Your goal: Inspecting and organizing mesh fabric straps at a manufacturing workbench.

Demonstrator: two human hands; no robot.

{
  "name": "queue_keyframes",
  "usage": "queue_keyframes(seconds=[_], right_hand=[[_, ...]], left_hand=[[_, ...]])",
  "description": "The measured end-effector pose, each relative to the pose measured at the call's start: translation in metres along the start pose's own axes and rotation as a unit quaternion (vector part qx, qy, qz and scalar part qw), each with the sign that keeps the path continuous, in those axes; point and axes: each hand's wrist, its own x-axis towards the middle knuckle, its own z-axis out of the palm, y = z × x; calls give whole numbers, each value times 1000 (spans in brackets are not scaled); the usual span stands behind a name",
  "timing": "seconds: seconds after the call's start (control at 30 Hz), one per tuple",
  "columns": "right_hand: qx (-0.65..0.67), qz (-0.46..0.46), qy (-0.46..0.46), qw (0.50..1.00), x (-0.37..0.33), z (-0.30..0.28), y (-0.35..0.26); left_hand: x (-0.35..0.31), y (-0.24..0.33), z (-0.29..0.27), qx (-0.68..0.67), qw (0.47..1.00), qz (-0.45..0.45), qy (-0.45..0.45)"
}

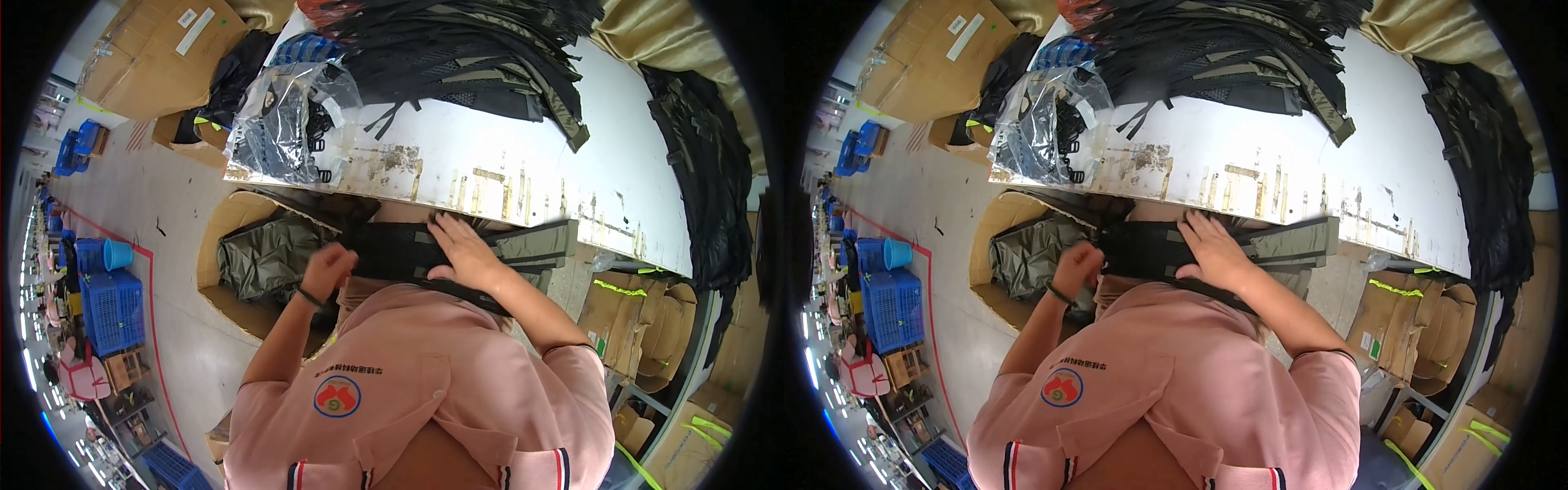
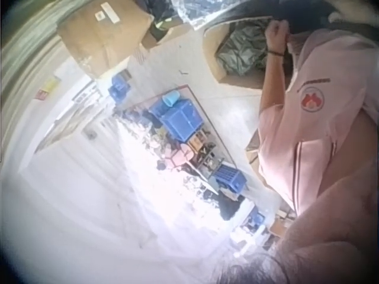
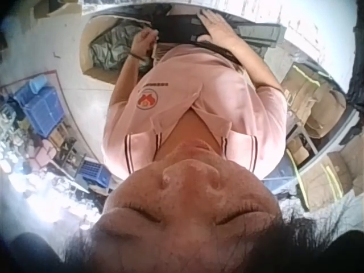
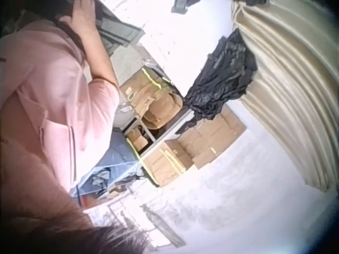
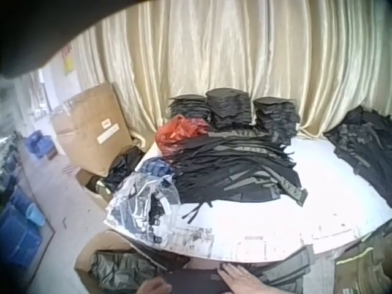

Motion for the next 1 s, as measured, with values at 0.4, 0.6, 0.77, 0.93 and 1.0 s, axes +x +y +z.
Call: queue_keyframes(seconds=[0.4, 0.6, 0.77, 0.93, 1.0], right_hand=[[305, 62, -318, 896, 4, 58, 12], [471, 51, -144, 869, -7, 48, 8], [409, 81, 50, 907, -56, -6, 28], [348, 178, 61, 918, -95, -114, 24], [386, 212, 105, 892, -105, -144, 36]], left_hand=[[-4, -46, 68, -99, 921, -309, -215], [23, -13, 108, 298, 896, -164, -285], [30, 56, 152, 129, 905, 59, -400], [50, 107, 193, 43, 869, 77, -486], [54, 119, 220, -22, 838, 8, -545]])
